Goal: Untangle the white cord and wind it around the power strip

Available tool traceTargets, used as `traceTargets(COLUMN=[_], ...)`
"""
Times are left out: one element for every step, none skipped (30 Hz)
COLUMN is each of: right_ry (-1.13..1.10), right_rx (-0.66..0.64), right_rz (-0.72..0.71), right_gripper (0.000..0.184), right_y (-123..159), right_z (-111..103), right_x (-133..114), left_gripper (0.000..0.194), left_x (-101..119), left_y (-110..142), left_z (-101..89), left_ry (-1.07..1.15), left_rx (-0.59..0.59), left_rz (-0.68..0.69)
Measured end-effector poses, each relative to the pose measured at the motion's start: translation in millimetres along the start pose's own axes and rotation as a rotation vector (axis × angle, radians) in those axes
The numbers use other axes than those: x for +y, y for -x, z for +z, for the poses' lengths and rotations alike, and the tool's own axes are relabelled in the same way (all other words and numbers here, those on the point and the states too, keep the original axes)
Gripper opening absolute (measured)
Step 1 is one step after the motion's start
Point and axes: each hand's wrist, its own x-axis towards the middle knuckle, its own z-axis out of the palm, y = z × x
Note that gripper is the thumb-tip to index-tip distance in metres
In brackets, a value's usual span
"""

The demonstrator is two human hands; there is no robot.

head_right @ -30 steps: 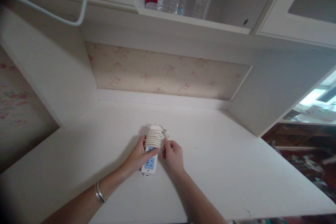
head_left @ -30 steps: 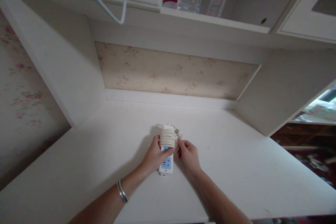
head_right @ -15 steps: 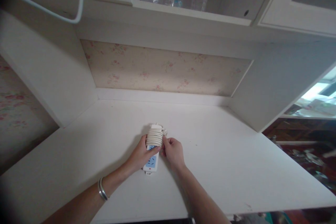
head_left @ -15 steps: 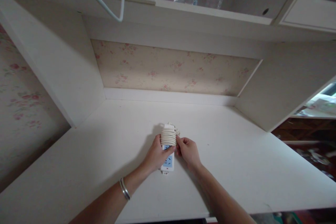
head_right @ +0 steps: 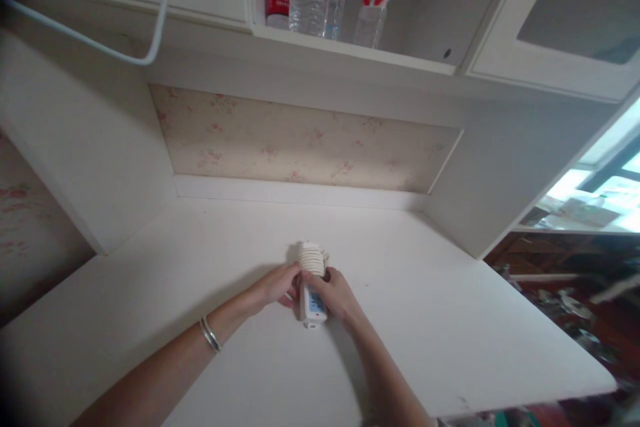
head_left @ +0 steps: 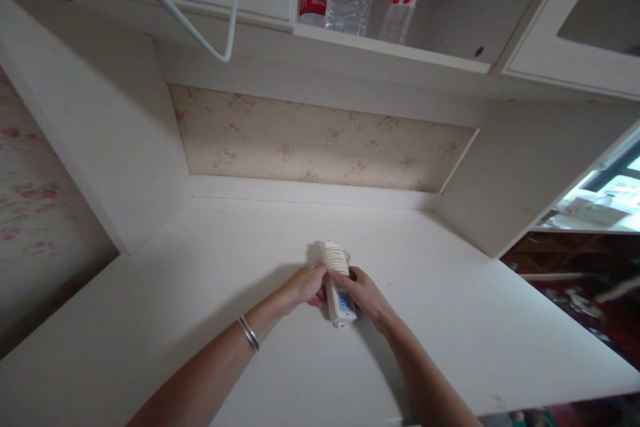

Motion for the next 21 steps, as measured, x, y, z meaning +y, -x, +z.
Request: traceTargets(right_ry=[0.081,0.173,0.279,0.383,0.481,0.568,0.642,0.702,0.749,0.783,0.806,0.823,0.836,0.846,0.854,0.862,0.868,0.874,0.882,0.891,0.891], right_rx=[0.008,0.025,0.053,0.091,0.134,0.174,0.203,0.221,0.230,0.233,0.237,0.242,0.253,0.267,0.280,0.294,0.310,0.321,0.339,0.359,0.368], right_rz=[-0.020,-0.043,-0.046,-0.033,-0.017,-0.004,0.004,0.006,0.003,-0.003,-0.006,-0.005,-0.001,0.005,0.016,0.031,0.047,0.068,0.087,0.112,0.128], right_gripper=[0.057,0.059,0.061,0.064,0.067,0.070,0.072,0.072,0.071,0.069,0.066,0.065,0.064,0.064,0.064,0.064,0.065,0.065,0.065,0.066,0.068], right_y=[0,-2,-3,-5,-8,-11,-14,-17,-20,-24,-29,-33,-39,-45,-51,-58,-66,-74,-82,-89,-97], right_z=[-3,-4,-5,-5,-5,-5,-5,-5,-7,-9,-12,-15,-20,-26,-33,-41,-50,-60,-69,-79,-89], right_x=[-2,-3,-4,-5,-6,-7,-8,-9,-10,-10,-10,-9,-8,-5,-2,1,5,9,13,16,18], left_gripper=[0.050,0.054,0.059,0.063,0.067,0.069,0.071,0.071,0.071,0.070,0.068,0.065,0.062,0.058,0.056,0.053,0.052,0.051,0.050,0.048,0.046], left_x=[1,1,0,-2,-3,-3,-3,-2,1,3,6,8,9,9,7,4,0,-4,-9,-13,-18], left_y=[-2,-4,-6,-9,-11,-13,-15,-16,-16,-15,-13,-10,-7,-2,4,10,17,24,31,37,43], left_z=[-1.7,-3.1,-4.1,-4.7,-4.8,-4.4,-3.8,-3.0,-2.2,-1.6,-1.4,-2.0,-3.5,-6.2,-10.2,-15.4,-21.6,-28.5,-35.6,-42.5,-48.6], left_ry=[-0.007,-0.007,-0.006,-0.008,-0.016,-0.030,-0.045,-0.053,-0.053,-0.045,-0.032,-0.019,-0.010,-0.012,-0.024,-0.045,-0.072,-0.090,-0.101,-0.093,-0.077], left_rx=[-0.016,-0.021,-0.018,-0.014,-0.012,-0.011,-0.009,-0.011,-0.018,-0.026,-0.033,-0.039,-0.045,-0.051,-0.056,-0.059,-0.061,-0.057,-0.051,-0.049,-0.048], left_rz=[-0.016,-0.019,-0.016,-0.009,-0.001,0.007,0.009,0.007,0.003,0.001,0.003,0.014,0.031,0.053,0.071,0.082,0.085,0.080,0.069,0.059,0.051])
